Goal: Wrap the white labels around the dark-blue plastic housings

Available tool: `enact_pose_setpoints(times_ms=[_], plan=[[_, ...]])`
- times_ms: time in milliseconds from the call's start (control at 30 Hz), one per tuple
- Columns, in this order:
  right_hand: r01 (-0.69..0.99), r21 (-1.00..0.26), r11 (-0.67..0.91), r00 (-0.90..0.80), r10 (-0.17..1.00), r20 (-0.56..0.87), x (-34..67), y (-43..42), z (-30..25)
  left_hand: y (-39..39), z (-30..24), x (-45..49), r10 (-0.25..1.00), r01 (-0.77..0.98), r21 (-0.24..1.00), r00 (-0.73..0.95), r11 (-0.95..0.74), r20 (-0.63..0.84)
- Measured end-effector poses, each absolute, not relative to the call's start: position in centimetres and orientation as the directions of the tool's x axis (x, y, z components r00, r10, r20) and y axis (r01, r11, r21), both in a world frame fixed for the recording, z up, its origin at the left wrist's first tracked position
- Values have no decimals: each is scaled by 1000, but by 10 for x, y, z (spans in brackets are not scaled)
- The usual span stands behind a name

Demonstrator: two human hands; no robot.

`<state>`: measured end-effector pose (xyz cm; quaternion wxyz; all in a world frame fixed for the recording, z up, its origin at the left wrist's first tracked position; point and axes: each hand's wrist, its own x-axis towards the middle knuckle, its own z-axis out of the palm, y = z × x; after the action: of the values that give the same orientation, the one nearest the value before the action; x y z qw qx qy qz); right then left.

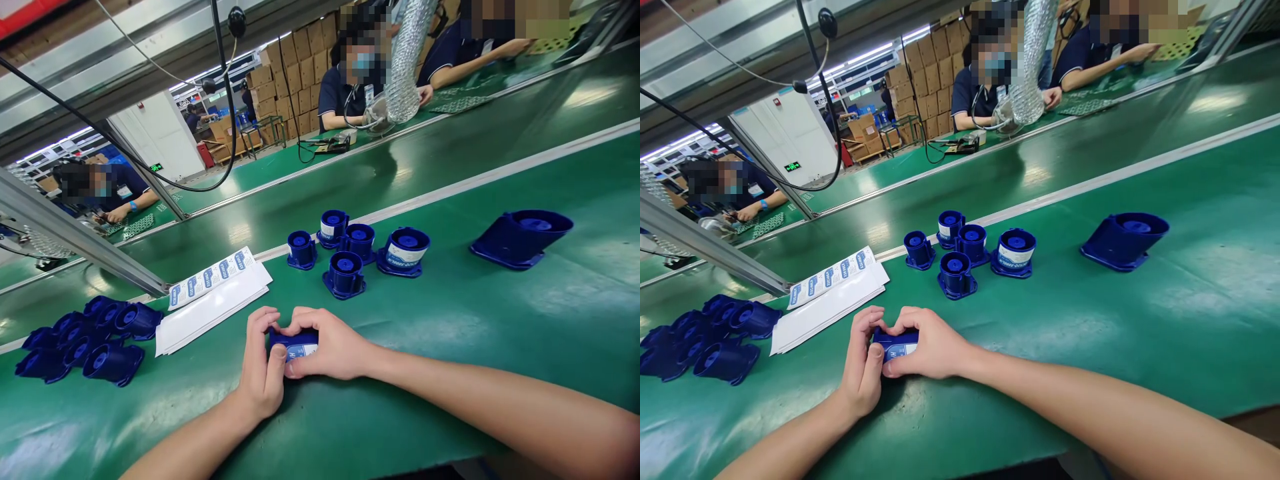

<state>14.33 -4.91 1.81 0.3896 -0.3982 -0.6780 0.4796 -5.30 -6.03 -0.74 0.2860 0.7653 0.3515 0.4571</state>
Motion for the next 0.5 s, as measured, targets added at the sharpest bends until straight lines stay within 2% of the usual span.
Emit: enact_pose_setpoints(times_ms=[300,500], plan=[[126,-979,160,-411,907,96,150,-35,12,-54,-12,-61,748,222,744,430,-630,505],[223,-942,250,-478,870,119,168,-40,15,-54,-7,-63,746,245,730,435,-638,505]])
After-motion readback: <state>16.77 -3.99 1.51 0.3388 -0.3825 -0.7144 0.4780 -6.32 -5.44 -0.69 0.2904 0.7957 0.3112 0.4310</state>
